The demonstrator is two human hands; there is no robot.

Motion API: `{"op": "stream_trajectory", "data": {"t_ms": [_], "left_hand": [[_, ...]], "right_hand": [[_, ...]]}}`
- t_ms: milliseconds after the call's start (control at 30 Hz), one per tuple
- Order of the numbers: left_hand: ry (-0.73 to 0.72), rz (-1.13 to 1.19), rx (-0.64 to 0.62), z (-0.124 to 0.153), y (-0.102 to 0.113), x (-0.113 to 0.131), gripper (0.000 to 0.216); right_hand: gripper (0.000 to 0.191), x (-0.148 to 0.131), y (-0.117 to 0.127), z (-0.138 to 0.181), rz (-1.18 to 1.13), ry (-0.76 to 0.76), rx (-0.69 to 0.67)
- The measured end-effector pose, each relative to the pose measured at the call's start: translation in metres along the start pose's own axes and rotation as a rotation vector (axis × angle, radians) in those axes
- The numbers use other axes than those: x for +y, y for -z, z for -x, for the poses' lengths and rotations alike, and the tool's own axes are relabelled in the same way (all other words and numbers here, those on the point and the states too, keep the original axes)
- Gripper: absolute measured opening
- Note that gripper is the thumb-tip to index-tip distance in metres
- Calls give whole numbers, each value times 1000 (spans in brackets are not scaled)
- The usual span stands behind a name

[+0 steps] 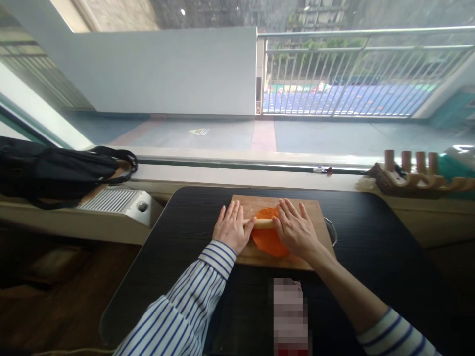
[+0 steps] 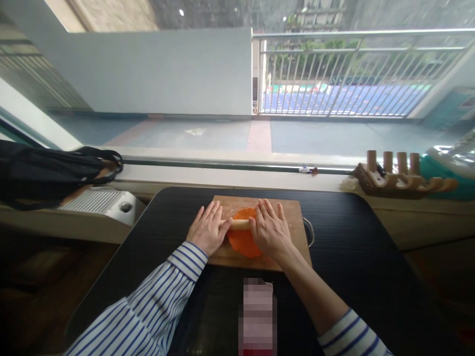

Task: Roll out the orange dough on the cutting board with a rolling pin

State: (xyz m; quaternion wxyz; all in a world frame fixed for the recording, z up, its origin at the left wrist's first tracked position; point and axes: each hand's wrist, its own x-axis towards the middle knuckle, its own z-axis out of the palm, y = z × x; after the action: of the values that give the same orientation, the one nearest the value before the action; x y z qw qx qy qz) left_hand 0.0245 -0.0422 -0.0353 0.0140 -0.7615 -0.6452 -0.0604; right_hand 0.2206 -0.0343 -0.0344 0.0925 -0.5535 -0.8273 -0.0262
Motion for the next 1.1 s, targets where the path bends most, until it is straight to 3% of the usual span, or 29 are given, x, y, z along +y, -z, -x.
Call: {"op": "stream_trajectory", "data": {"t_ms": [233, 400, 1100], "left_hand": [[41, 3, -120, -53, -3, -6, 67], [54, 3, -87, -62, -4, -7, 65], [-64, -3, 89, 47, 1, 4, 60]], "right_hand": [[53, 3, -2, -31, -21, -111, -40], [53, 2, -1, -37, -29, -138, -35], [52, -13, 5, 41, -59, 50, 55]]}}
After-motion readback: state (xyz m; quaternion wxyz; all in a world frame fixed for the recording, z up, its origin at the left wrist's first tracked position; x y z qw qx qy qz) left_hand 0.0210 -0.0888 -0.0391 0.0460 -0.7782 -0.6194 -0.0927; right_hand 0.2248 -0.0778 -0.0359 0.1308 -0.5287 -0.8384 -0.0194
